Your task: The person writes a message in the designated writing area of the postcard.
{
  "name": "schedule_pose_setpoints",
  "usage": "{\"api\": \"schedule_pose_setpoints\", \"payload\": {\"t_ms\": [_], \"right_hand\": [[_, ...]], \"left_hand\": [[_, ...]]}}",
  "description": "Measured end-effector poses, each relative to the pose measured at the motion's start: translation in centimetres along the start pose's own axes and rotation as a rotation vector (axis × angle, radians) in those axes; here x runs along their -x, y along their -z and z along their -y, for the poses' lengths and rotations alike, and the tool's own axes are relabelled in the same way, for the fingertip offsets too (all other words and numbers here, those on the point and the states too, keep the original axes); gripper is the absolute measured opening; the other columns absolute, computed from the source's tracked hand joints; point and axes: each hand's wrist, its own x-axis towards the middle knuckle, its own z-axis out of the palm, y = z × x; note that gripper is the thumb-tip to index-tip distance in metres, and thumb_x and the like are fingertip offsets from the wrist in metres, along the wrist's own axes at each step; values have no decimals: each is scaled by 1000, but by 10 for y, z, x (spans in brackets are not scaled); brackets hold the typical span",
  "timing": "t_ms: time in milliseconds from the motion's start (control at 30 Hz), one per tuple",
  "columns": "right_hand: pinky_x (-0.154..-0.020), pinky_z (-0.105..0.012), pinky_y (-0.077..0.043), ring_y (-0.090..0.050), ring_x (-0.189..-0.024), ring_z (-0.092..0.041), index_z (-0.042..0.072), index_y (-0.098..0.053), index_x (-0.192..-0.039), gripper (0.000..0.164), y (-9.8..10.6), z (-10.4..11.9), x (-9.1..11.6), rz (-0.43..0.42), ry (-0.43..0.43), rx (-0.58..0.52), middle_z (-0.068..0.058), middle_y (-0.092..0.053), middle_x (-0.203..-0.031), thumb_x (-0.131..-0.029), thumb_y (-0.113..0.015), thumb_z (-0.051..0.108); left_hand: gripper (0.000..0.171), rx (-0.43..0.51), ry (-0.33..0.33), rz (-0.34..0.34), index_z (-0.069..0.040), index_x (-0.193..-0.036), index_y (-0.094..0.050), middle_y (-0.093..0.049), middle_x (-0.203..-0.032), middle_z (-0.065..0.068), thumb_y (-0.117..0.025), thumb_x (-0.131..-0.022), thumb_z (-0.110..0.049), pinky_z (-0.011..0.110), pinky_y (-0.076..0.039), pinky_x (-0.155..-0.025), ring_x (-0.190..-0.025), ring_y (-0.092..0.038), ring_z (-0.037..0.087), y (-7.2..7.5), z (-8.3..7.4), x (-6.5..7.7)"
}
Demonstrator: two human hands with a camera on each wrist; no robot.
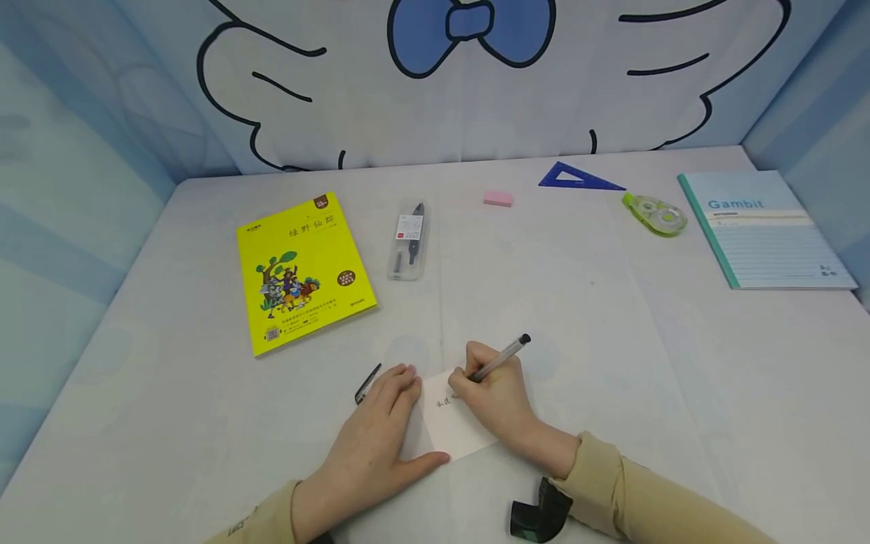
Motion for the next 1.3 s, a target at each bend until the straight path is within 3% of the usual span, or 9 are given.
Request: {"api": "schedule_pose_setpoints", "payload": {"t_ms": [300, 1100, 1300], "right_hand": [[-39, -25, -22, -26, -50, 4, 6, -35, -53, 38, 0, 3, -2, -4, 19, 38, 0, -29, -47, -67, -56, -23], [-38, -29, -18, -24, -50, 4, 5, -31, -52, 38, -1, 1, 0, 15, 13, -4, 3, -27, -47, -62, -52, -25], [-39, -28, -20, -26, -50, 4, 5, -33, -53, 37, -1, 1, 0, -20, 20, -9, 1, -28, -48, -64, -53, -25]], "left_hand": [[88, -2, 1, -8, 3, -128, -48, -43, -135, 15, -60, -74, -65, 36, -34, -108, -130, -36, 25, 0, 0, -1], [88, 1, 15, 14, 2, -129, -48, -43, -135, 14, -60, -74, -65, 36, -33, -108, -131, -35, 24, 2, 1, -2], [88, 3, 17, 24, 2, -129, -47, -43, -136, 14, -60, -74, -66, 35, -32, -109, -131, -35, 24, 1, 0, -1]]}}
